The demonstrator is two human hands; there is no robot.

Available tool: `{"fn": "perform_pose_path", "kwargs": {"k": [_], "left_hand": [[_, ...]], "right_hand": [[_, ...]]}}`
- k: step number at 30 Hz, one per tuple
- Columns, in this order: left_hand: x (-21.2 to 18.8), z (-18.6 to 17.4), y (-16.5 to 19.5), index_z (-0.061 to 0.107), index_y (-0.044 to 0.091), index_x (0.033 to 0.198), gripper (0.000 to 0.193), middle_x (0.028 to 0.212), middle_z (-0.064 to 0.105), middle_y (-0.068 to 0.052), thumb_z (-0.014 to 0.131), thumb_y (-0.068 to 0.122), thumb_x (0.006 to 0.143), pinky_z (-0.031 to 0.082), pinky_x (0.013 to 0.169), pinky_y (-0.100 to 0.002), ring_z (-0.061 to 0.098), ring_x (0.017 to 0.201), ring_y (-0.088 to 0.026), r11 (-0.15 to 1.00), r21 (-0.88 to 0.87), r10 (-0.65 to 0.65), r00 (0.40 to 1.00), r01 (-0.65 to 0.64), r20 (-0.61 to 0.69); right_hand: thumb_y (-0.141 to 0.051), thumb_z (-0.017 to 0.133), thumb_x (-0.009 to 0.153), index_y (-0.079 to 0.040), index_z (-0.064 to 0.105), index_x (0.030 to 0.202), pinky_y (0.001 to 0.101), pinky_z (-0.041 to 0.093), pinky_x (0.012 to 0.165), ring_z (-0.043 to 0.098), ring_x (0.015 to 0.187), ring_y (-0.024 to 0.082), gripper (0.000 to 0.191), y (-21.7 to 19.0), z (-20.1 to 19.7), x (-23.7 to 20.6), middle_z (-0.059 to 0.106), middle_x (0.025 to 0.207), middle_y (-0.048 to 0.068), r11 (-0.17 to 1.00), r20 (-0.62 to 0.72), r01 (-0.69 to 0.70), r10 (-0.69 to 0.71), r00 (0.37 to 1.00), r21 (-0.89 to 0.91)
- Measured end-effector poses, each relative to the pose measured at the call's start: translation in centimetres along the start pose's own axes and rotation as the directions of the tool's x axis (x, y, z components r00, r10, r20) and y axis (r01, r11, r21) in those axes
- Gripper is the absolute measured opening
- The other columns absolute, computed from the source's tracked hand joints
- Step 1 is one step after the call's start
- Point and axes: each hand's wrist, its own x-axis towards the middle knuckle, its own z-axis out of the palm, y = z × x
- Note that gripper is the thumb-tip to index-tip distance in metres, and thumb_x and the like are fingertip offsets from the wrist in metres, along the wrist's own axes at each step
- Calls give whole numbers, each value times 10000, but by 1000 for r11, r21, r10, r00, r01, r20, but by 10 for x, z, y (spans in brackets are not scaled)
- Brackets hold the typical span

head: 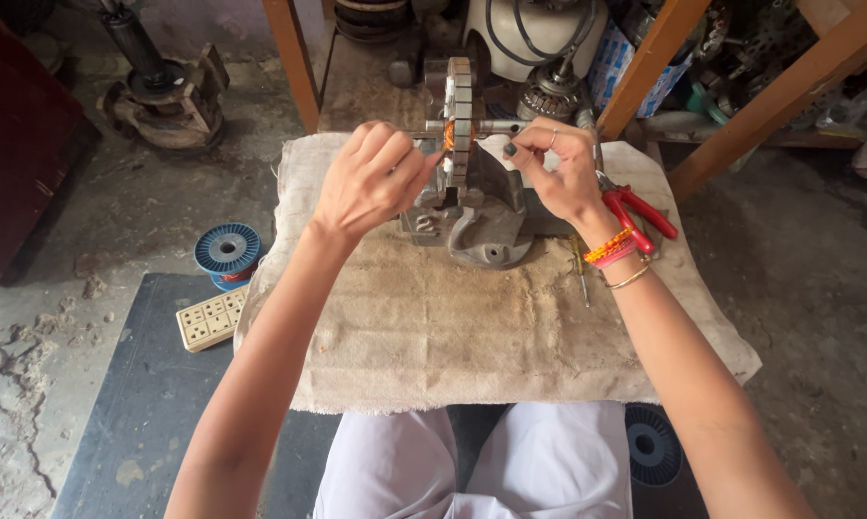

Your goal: The person works on a motor armature clamped in a bench vise, first using a screwdriver on its slots, then by hand fitting and pressing small insulating pieces and wire ends into the slots around the windings, turning the armature to reach each section.

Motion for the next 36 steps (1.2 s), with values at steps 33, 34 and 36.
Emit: {"fn": "perform_pose_path", "kwargs": {"k": [33, 34, 36], "left_hand": [[-24, 42, 4, 449, 28, 728, 371, 800, 452, -92, 754, -19, 934, 408, 697, -391, 467, 784, -258, 744, -291, -637, 769, 601, -41], [-27, 44, 4, 444, 30, 719, 380, 791, 451, -90, 754, -18, 933, 407, 685, -386, 463, 772, -253, 731, -281, -654, 756, 622, -31], [-34, 48, 3, 440, 34, 707, 382, 776, 448, -89, 746, -22, 927, 407, 672, -380, 457, 756, -245, 718, -264, -671, 741, 644, -18]], "right_hand": [[-124, 670, 969, -16, 716, 901, 198, 320, 432, 501, 505, 51, 135, 13, 31, 31, 610, 654, 7, 572, 137, -614, 662, 737, 543], [-119, 673, 975, -18, 718, 909, 198, 323, 434, 496, 502, 54, 129, 14, 33, 32, 603, 648, 9, 588, 123, -606, 655, 745, 535], [-103, 666, 975, -22, 721, 922, 195, 342, 441, 500, 505, 53, 111, 14, 34, 31, 603, 651, 4, 600, 113, -606, 656, 746, 523]]}}
